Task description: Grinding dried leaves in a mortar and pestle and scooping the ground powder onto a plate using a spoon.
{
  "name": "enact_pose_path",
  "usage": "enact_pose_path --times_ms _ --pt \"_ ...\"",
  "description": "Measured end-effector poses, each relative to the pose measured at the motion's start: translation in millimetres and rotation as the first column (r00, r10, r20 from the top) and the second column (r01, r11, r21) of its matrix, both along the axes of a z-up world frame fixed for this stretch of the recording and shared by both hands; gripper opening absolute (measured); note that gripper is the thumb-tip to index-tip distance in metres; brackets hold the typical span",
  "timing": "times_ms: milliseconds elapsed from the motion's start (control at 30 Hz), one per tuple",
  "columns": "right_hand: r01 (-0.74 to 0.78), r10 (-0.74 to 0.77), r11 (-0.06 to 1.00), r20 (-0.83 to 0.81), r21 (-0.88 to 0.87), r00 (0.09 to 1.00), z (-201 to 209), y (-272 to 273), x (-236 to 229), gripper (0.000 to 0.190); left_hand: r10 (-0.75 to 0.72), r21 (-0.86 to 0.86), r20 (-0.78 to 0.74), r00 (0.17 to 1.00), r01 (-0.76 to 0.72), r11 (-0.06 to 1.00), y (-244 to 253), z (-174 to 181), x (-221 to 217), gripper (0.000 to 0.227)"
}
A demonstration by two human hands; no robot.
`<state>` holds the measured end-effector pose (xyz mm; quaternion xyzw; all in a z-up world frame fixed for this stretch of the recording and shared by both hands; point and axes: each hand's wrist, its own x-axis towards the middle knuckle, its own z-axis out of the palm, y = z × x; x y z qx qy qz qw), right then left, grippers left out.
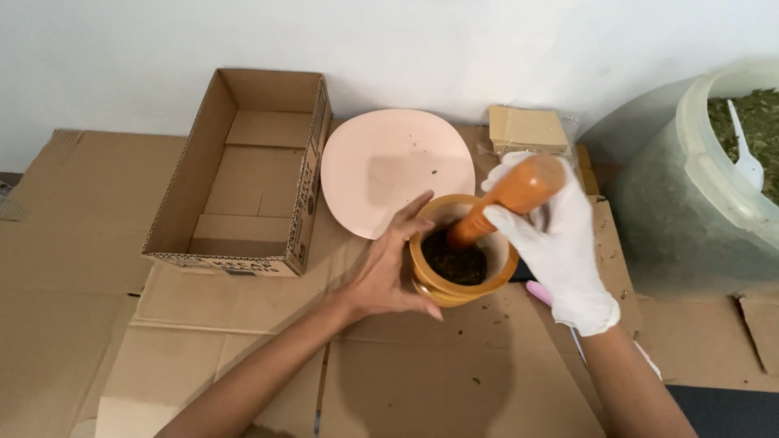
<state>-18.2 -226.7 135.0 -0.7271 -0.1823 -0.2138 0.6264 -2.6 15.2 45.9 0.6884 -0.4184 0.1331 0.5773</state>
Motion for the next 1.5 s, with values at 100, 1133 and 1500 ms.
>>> enact_pose_path --times_ms 100,1133,1500 --pt "-0.019 0.018 0.999 -0.008 -0.044 1.000 -5.6 -4.1 7.0 0.068 0.044 -0.004 -0.099 0.994 -0.045 0.999 -4.4 23.9 7.9 0.094" --pt "0.005 -0.178 0.655 -0.148 -0.756 0.973 -97.4 10.3 -128.3 0.042 -0.092 0.598 0.530 0.843 -0.295 0.745 63.7 13.0 -44.0 0.066" --pt "0.060 -0.117 0.542 -0.005 -0.838 0.993 -114.4 2.8 -115.4 0.045 0.002 0.656 0.447 0.894 -0.330 0.679 67.7 -11.6 -34.7 0.062"
